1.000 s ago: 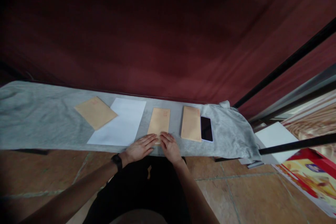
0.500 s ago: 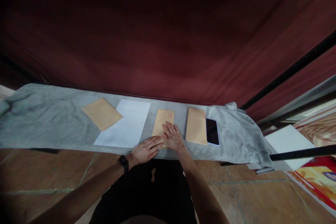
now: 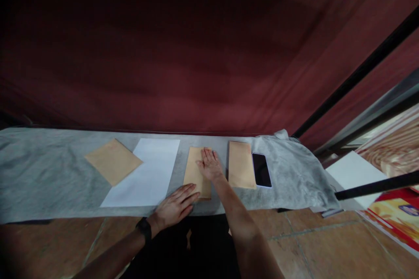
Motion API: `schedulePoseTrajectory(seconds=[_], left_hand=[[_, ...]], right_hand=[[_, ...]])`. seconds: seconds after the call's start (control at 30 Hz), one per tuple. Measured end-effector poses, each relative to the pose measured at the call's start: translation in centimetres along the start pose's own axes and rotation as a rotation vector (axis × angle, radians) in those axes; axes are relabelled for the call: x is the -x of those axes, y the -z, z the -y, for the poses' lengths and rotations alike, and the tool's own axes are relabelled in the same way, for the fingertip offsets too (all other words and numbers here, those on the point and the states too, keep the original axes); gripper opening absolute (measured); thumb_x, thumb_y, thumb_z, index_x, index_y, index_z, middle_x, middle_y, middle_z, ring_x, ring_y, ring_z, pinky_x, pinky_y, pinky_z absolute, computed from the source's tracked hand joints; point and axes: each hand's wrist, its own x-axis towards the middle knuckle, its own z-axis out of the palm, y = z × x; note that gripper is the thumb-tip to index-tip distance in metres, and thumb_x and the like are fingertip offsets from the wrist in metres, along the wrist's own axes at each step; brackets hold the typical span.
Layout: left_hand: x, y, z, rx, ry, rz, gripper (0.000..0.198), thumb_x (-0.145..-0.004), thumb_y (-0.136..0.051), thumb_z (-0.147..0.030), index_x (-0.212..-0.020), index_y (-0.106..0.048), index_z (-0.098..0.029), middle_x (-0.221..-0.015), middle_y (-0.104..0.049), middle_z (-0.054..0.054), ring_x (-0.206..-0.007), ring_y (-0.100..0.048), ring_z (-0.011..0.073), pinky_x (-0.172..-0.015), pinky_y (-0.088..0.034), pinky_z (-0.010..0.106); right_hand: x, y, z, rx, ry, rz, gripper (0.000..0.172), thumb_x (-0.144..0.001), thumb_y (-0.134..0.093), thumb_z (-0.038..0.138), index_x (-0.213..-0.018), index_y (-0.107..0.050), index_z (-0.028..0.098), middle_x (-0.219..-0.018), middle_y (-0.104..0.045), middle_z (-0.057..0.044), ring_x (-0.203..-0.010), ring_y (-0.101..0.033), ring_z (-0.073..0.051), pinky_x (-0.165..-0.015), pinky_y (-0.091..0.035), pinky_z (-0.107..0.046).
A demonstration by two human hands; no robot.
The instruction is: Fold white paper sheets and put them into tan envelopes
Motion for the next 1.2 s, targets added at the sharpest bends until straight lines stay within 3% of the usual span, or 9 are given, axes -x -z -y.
schedulePoseTrajectory(seconds=[0.27,0.47,0.7,0.9,1.2], left_hand=[[0.0,0.2,-0.2,-0.011,-0.007,0.004,0.044,-0.095,-0.05,-0.025,-0.139,-0.052,-0.024,-0.144,-0.055,0.008,-0.135,-0.048,0.024,-0.111,-0.045,0.043],[0.0,0.0,-0.3,0.019,0.026,-0.004,0.039,-0.095,-0.053,-0.036,-0.132,-0.059,-0.023,-0.134,-0.062,0.008,-0.128,-0.054,0.0241,-0.111,-0.044,0.043],[0.0,0.3,-0.2,0.0,0.005,0.036,0.048,-0.095,-0.054,-0.039,-0.14,-0.051,-0.025,-0.146,-0.052,0.009,-0.136,-0.047,0.0246,-0.112,-0.042,0.041],[0.1,-0.1,-0.1,-0.001,0.001,0.033,0.051,-0.094,-0.053,-0.04,-0.142,-0.05,-0.022,-0.147,-0.051,0.011,-0.138,-0.045,0.0263,-0.113,-0.041,0.043],[-0.1,0.3,-0.1,0.045,-0.003,0.055,0.053,-0.092,-0.055,-0.035,-0.143,-0.047,-0.022,-0.147,-0.051,0.01,-0.138,-0.044,0.0258,-0.115,-0.038,0.046]], right_hand=[[2.8,-0.1,1.5,-0.04,0.166,0.035,0.061,-0.104,-0.027,0.044,-0.155,-0.026,0.01,-0.161,-0.024,-0.012,-0.15,-0.022,-0.022,-0.123,-0.017,-0.044],[5.7,0.8,3.7,-0.112,0.306,0.131,0.057,-0.105,-0.021,0.045,-0.156,-0.021,0.02,-0.163,-0.021,-0.005,-0.15,-0.021,-0.021,-0.123,-0.013,-0.05],[2.4,0.9,2.8,-0.09,0.231,0.097,0.051,-0.105,-0.024,0.043,-0.153,-0.03,0.03,-0.163,-0.021,0.0,-0.15,-0.021,-0.022,-0.122,-0.014,-0.05],[-0.8,-0.1,2.8,-0.045,0.058,0.047,0.053,-0.103,-0.032,0.039,-0.154,-0.032,0.027,-0.161,-0.027,-0.007,-0.149,-0.025,-0.028,-0.12,-0.016,-0.057],[1.9,0.0,2.7,-0.068,0.163,0.091,0.052,-0.104,-0.026,0.038,-0.155,-0.028,0.025,-0.161,-0.025,-0.003,-0.15,-0.023,-0.023,-0.122,-0.014,-0.052]])
